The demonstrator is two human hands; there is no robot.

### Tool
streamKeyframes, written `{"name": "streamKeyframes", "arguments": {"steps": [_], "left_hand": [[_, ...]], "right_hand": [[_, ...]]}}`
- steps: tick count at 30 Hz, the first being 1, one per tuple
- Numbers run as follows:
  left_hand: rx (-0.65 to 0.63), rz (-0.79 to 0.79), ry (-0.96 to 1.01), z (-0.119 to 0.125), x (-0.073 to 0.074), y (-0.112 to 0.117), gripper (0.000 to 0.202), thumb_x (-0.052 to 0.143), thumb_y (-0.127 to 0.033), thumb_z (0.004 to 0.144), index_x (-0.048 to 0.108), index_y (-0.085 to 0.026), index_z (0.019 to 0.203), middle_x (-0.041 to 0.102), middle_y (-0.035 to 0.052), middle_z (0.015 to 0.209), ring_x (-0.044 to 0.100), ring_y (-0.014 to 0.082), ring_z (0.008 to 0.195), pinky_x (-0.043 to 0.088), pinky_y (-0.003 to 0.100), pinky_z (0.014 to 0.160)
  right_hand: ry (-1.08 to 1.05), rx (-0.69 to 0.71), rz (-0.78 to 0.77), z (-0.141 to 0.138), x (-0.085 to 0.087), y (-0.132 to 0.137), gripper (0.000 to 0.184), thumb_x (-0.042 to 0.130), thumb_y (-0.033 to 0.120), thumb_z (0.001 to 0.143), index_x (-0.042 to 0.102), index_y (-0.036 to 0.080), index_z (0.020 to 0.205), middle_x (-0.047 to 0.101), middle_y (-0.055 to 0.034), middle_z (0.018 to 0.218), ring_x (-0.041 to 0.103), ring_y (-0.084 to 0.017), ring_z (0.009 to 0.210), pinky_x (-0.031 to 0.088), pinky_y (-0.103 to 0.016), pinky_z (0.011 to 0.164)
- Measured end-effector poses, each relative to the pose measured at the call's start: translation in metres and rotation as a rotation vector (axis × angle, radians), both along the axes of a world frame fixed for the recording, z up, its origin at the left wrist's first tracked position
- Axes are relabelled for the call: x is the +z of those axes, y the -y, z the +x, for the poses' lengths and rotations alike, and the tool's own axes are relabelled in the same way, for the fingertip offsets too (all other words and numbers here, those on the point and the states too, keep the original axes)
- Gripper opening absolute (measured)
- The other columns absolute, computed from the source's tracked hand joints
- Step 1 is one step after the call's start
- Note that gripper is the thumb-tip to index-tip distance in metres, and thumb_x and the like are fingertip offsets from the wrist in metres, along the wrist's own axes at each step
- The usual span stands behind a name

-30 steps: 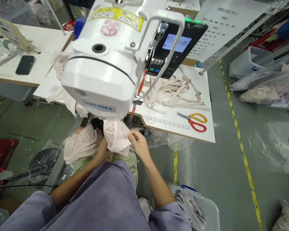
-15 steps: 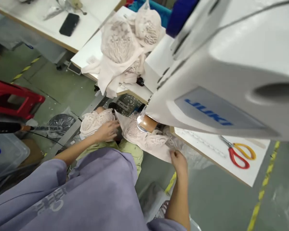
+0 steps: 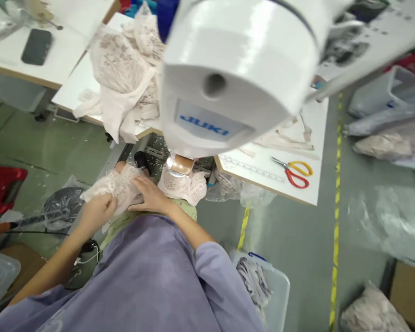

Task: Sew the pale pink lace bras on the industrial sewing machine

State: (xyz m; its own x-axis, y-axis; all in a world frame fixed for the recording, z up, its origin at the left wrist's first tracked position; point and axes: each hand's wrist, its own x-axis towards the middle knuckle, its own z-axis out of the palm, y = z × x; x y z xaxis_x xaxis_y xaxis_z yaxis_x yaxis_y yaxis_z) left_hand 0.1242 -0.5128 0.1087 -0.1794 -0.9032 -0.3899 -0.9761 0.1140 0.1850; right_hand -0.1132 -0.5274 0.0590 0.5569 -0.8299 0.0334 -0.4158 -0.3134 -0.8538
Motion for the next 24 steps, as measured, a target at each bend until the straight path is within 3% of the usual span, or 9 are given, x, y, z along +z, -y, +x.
{"name": "streamKeyframes", "arguments": {"steps": [3, 6, 8, 10, 12, 17, 19, 22, 24], "left_hand": [[-0.175, 0.019, -0.36, -0.024, 0.031, -0.002, 0.043, 0.04, -0.044, 0.098, 0.046, -0.02, 0.063, 0.054, 0.0007, 0.06, 0.051, 0.0149, 0.058, 0.034, 0.028, 0.06], [-0.024, 0.01, -0.664, -0.04, 0.031, 0.021, 0.032, 0.052, -0.05, 0.092, 0.062, -0.02, 0.089, 0.068, 0.0057, 0.093, 0.061, 0.02, 0.088, 0.046, 0.029, 0.079], [0.09, 0.272, -0.836, -0.053, 0.016, 0.035, 0.042, 0.062, -0.058, 0.085, 0.064, -0.02, 0.103, 0.068, 0.0087, 0.107, 0.061, 0.0235, 0.099, 0.049, 0.032, 0.084], [0.129, 0.667, -0.963, -0.069, 0.0, 0.04, 0.052, 0.063, -0.069, 0.079, 0.063, -0.018, 0.093, 0.068, 0.0082, 0.092, 0.062, 0.0217, 0.084, 0.051, 0.031, 0.074], [0.133, 0.87, -1.044, -0.088, -0.008, 0.038, 0.058, 0.062, -0.075, 0.077, 0.059, -0.017, 0.08, 0.061, 0.0038, 0.073, 0.055, 0.016, 0.064, 0.047, 0.028, 0.062], [-0.173, 0.719, -1.08, -0.132, 0.021, 0.031, 0.042, 0.065, -0.054, 0.088, 0.061, -0.014, 0.078, 0.054, -0.0008, 0.068, 0.046, 0.0094, 0.06, 0.035, 0.021, 0.056], [-0.34, 0.615, -1.069, -0.148, 0.042, 0.029, 0.038, 0.059, -0.047, 0.093, 0.06, -0.014, 0.074, 0.052, -0.0015, 0.065, 0.044, 0.0093, 0.06, 0.032, 0.021, 0.055], [-0.579, 0.508, -1.064, -0.167, 0.069, 0.026, 0.036, 0.051, -0.038, 0.098, 0.056, -0.015, 0.072, 0.047, -0.0032, 0.061, 0.04, 0.0081, 0.057, 0.03, 0.021, 0.054], [-0.686, 0.405, -1.032, -0.174, 0.082, 0.027, 0.034, 0.048, -0.033, 0.099, 0.055, -0.015, 0.072, 0.046, -0.0034, 0.061, 0.04, 0.0075, 0.056, 0.029, 0.022, 0.054]], "right_hand": [[0.003, 0.254, 0.067, 0.003, 0.027, 0.003, 0.04, 0.064, 0.06, 0.089, 0.062, 0.02, 0.089, 0.064, -0.0007, 0.085, 0.057, -0.017, 0.078, 0.041, -0.028, 0.07], [0.045, 0.246, 0.067, -0.021, 0.054, -0.019, 0.051, 0.054, 0.053, 0.099, 0.043, 0.02, 0.063, 0.044, 0.0057, 0.061, 0.043, -0.01, 0.059, 0.028, -0.026, 0.059], [0.034, 0.122, -0.011, -0.044, 0.073, -0.04, 0.052, 0.051, 0.05, 0.102, 0.037, 0.02, 0.062, 0.039, 0.0055, 0.061, 0.039, -0.01, 0.058, 0.025, -0.026, 0.058], [-0.019, 0.004, -0.075, -0.067, 0.092, -0.062, 0.05, 0.048, 0.048, 0.103, 0.037, 0.02, 0.064, 0.041, 0.0048, 0.062, 0.037, -0.011, 0.058, 0.023, -0.027, 0.057], [-0.076, -0.065, -0.084, -0.089, 0.11, -0.081, 0.05, 0.045, 0.048, 0.105, 0.037, 0.02, 0.064, 0.043, 0.004, 0.061, 0.037, -0.011, 0.057, 0.022, -0.027, 0.056], [-0.235, -0.061, 0.222, -0.139, 0.13, -0.105, 0.046, 0.051, 0.052, 0.101, 0.05, 0.021, 0.068, 0.053, 0.0029, 0.062, 0.046, -0.012, 0.055, 0.03, -0.025, 0.055], [-0.295, -0.183, 0.297, -0.153, 0.125, -0.102, 0.034, 0.063, 0.058, 0.093, 0.064, 0.024, 0.088, 0.066, -0.001, 0.078, 0.058, -0.017, 0.065, 0.038, -0.026, 0.058], [-0.149, -0.415, 0.209, -0.16, 0.111, -0.088, 0.066, 0.076, 0.068, 0.075, 0.063, 0.027, 0.125, 0.07, -0.0111, 0.115, 0.065, -0.03, 0.1, 0.05, -0.033, 0.074], [0.045, -0.382, 0.219, -0.156, 0.102, -0.077, 0.063, 0.074, 0.072, 0.074, 0.068, 0.024, 0.115, 0.072, -0.0106, 0.108, 0.066, -0.029, 0.098, 0.05, -0.034, 0.075]]}}
